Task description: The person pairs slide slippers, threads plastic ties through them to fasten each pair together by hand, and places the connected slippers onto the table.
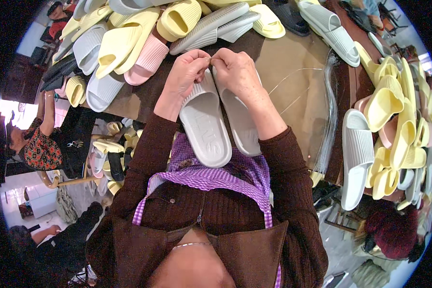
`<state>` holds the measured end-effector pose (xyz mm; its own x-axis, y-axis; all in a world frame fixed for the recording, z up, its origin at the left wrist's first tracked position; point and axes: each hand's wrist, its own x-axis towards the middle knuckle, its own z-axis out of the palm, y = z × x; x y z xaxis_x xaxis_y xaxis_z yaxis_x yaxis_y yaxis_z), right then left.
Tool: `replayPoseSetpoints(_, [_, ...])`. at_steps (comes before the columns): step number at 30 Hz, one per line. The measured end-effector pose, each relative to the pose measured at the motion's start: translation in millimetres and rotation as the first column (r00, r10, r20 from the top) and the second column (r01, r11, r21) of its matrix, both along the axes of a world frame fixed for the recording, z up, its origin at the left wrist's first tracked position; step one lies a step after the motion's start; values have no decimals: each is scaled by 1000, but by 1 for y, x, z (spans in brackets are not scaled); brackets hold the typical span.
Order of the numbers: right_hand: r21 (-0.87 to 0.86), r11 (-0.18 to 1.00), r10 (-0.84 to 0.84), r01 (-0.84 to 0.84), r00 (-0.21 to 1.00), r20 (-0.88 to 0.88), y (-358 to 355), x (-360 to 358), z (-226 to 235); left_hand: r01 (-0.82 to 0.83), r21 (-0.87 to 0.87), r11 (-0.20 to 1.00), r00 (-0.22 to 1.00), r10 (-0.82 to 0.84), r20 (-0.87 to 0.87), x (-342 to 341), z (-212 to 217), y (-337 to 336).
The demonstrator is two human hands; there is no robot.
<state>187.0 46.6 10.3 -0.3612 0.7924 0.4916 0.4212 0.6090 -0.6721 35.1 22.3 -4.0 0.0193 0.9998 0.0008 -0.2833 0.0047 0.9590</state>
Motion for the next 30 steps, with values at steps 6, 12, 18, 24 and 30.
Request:
replayPoseSetpoints(6, [-123, 992, -8, 6, 1000, -18, -3, 1, 3, -17, -49, 999, 999, 19, 31, 2, 2, -2])
replayPoseSetpoints(12, [220, 973, -54, 73, 994, -91, -1, 22, 15, -65, -71, 995, 980, 77, 184, -9, -7, -3])
replayPoseSetpoints(18, [-75, 992, -69, 99, 942, 329, -76, 74, 40, -424, 279, 862, 829, 493, -265, -25, 1, -26])
replayPoseSetpoints(24, [-359, 806, -336, 470, 864, 375, -142, 135, 12, -204, 282, 937, 702, 341, -625, -48, -33, -101])
replayPoseSetpoints(30, [-197, 865, -414, 462, 878, 241, -157, 108, -19, -193, -265, 945, 955, 119, -271, -11, -14, -151])
